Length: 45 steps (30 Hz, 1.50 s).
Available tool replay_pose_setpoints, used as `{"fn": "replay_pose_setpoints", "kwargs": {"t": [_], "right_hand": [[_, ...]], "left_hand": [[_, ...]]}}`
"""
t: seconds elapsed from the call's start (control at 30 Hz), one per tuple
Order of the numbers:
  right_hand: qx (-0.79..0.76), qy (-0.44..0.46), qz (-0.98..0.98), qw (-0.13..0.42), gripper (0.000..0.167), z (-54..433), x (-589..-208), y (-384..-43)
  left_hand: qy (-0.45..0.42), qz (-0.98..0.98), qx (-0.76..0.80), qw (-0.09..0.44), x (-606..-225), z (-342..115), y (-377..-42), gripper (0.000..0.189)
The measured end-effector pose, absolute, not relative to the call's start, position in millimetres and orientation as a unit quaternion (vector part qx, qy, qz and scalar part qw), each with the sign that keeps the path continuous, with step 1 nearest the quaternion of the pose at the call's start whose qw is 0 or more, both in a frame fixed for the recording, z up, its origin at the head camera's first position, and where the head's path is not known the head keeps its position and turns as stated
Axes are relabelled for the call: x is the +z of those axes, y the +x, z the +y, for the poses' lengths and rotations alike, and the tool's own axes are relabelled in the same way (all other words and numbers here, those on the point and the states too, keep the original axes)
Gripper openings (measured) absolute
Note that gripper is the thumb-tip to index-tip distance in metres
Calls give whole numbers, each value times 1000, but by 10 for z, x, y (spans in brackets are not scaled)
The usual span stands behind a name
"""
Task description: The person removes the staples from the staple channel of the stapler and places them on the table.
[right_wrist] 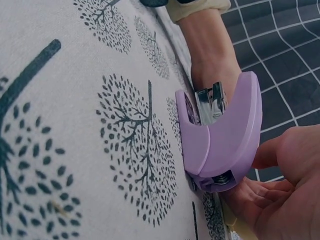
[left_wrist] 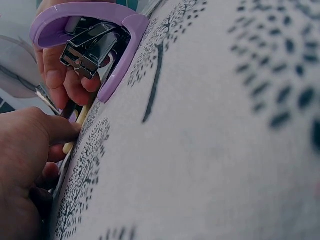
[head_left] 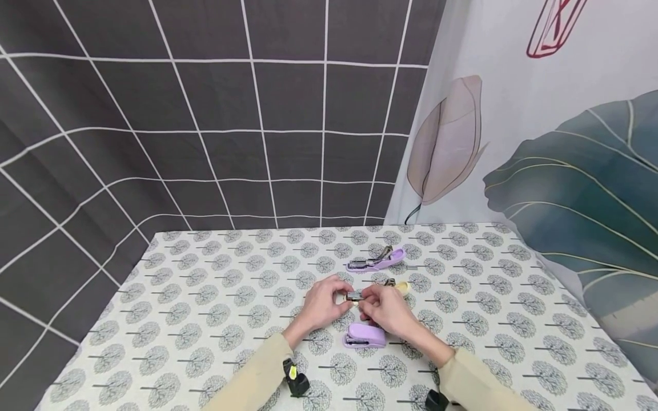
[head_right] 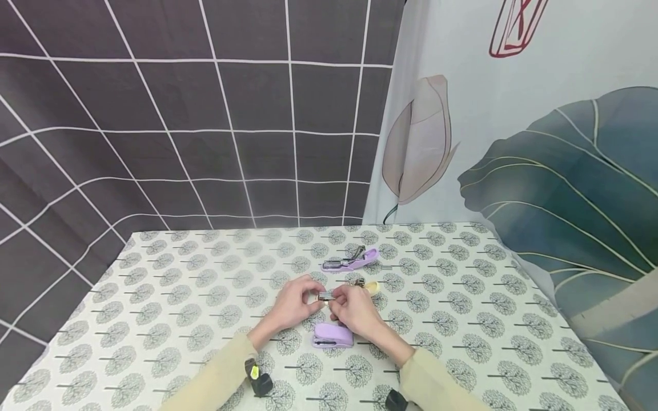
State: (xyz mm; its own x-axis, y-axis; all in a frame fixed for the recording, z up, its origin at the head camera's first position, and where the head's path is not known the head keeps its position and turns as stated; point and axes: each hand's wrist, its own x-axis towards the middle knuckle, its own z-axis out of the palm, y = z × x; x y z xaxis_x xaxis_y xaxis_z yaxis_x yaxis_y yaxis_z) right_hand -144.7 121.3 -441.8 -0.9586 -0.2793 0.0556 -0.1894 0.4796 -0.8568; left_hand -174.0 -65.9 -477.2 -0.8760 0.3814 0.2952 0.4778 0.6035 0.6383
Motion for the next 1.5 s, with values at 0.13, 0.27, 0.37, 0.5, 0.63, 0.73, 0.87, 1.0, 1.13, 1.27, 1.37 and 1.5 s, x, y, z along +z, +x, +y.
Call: {"fn": "replay_pose_setpoints", "kwargs": {"t": [0.13,0.27,0.37,0.5,0.63,0.73,0.87,1.0,1.13,1.27,1.37,1.5], "right_hand": [[-488,-138,860,51,24,1214,-4423,-1456],[-492,-139,857,55,24,1210,-4422,-1463],[-504,-142,850,62,24,1207,-4421,-1466],[-516,-145,841,72,25,1201,-4421,-1468],[-520,-138,839,79,24,1190,-4419,-1473],[-541,-120,827,96,23,1183,-4407,-1473],[-584,-89,798,121,24,1174,-4400,-1472],[-603,-63,785,126,22,1160,-4409,-1463],[-601,-54,788,121,19,1123,-4433,-1450],[-574,-44,813,89,16,1106,-4436,-1438],[-565,-27,821,72,15,1110,-4418,-1440],[-579,-23,810,87,17,1112,-4400,-1452]], "left_hand": [[-240,-892,-377,64,-4770,-657,-1739,26],[-237,-893,-378,62,-4767,-653,-1738,25],[-237,-893,-379,61,-4767,-652,-1740,25],[-238,-892,-380,60,-4772,-657,-1741,25],[-238,-893,-378,61,-4772,-655,-1737,25],[-238,-894,-375,62,-4769,-653,-1732,24],[-238,-893,-376,63,-4767,-656,-1733,24],[-238,-892,-380,60,-4770,-656,-1737,24],[-233,-893,-380,60,-4778,-654,-1727,23],[-239,-893,-378,57,-4769,-627,-1729,23],[-240,-894,-375,58,-4766,-619,-1735,25],[-232,-897,-371,59,-4767,-637,-1732,25]]}}
